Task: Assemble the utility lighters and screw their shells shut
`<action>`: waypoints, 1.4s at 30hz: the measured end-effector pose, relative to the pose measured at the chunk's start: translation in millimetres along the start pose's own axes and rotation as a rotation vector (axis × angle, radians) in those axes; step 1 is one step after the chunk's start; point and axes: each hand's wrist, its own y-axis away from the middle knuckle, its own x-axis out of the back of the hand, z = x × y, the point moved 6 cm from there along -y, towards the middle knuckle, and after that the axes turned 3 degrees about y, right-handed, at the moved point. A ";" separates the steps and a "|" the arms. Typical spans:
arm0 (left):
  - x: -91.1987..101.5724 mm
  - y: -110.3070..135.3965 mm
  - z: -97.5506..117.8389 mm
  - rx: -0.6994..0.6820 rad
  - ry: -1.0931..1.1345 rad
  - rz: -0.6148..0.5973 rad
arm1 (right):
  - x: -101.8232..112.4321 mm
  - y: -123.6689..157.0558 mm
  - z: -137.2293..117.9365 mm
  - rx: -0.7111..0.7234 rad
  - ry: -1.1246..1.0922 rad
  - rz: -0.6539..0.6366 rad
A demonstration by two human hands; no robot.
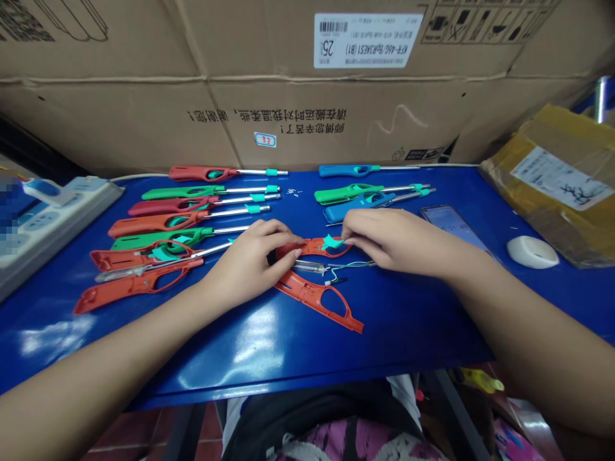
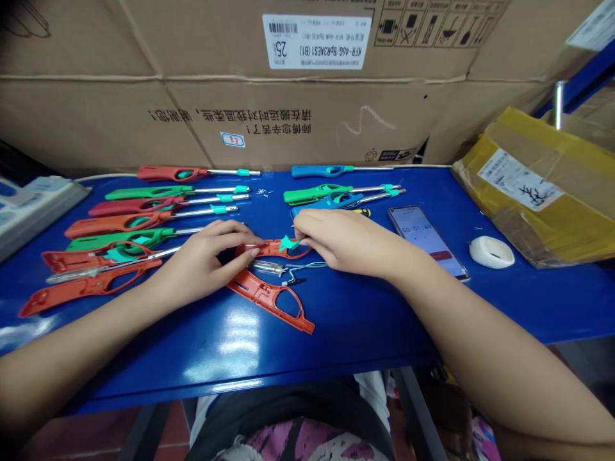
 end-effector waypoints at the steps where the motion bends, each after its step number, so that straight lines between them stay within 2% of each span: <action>1: -0.6 0.2 0.8 0.001 -0.008 -0.003 | 1.3 0.5 0.2 -0.016 0.002 0.005; 4: -3.3 1.2 2.3 -0.002 -0.022 -0.022 | 3.3 3.0 1.6 -0.049 0.011 -0.006; 7: -5.4 2.2 2.3 -0.009 -0.053 -0.029 | -0.4 5.1 3.2 -0.046 -0.015 -0.089; 10: -0.5 2.9 7.8 -0.042 -0.078 0.011 | -3.7 6.1 5.4 -0.048 0.000 -0.181; 12: 6.0 3.8 18.0 -0.101 -0.074 0.023 | 0.6 7.0 7.0 -0.073 0.011 -0.176; 14: 7.5 6.1 31.5 -0.182 -0.072 -0.078 | 8.4 9.7 6.7 -0.089 -0.004 -0.148; 15: 4.8 8.6 38.9 -0.233 -0.072 -0.181 | 11.4 12.1 5.6 -0.089 -0.015 -0.150; 17: 2.0 13.4 48.4 -0.275 -0.122 -0.301 | 11.6 18.4 3.4 -0.101 -0.001 -0.233; 20: -1.5 18.7 55.4 -0.310 -0.210 -0.345 | 4.0 26.9 2.3 -0.146 0.047 -0.383; 23: -4.5 21.3 54.1 -0.284 -0.212 -0.322 | -3.3 27.5 2.7 -0.178 0.091 -0.431; 29: -4.6 23.3 44.7 -0.171 -0.110 -0.211 | -5.1 24.8 5.7 -0.175 0.036 -0.322; 34: -4.6 25.8 39.2 -0.180 -0.028 -0.143 | -6.4 27.5 2.8 -0.129 0.030 -0.267; 38: -5.1 28.3 37.2 -0.210 -0.046 -0.124 | -4.8 28.3 -4.4 -0.100 0.049 -0.218; 42: -5.3 29.3 35.7 -0.184 -0.050 -0.140 | -2.2 30.7 -9.2 -0.092 0.051 -0.173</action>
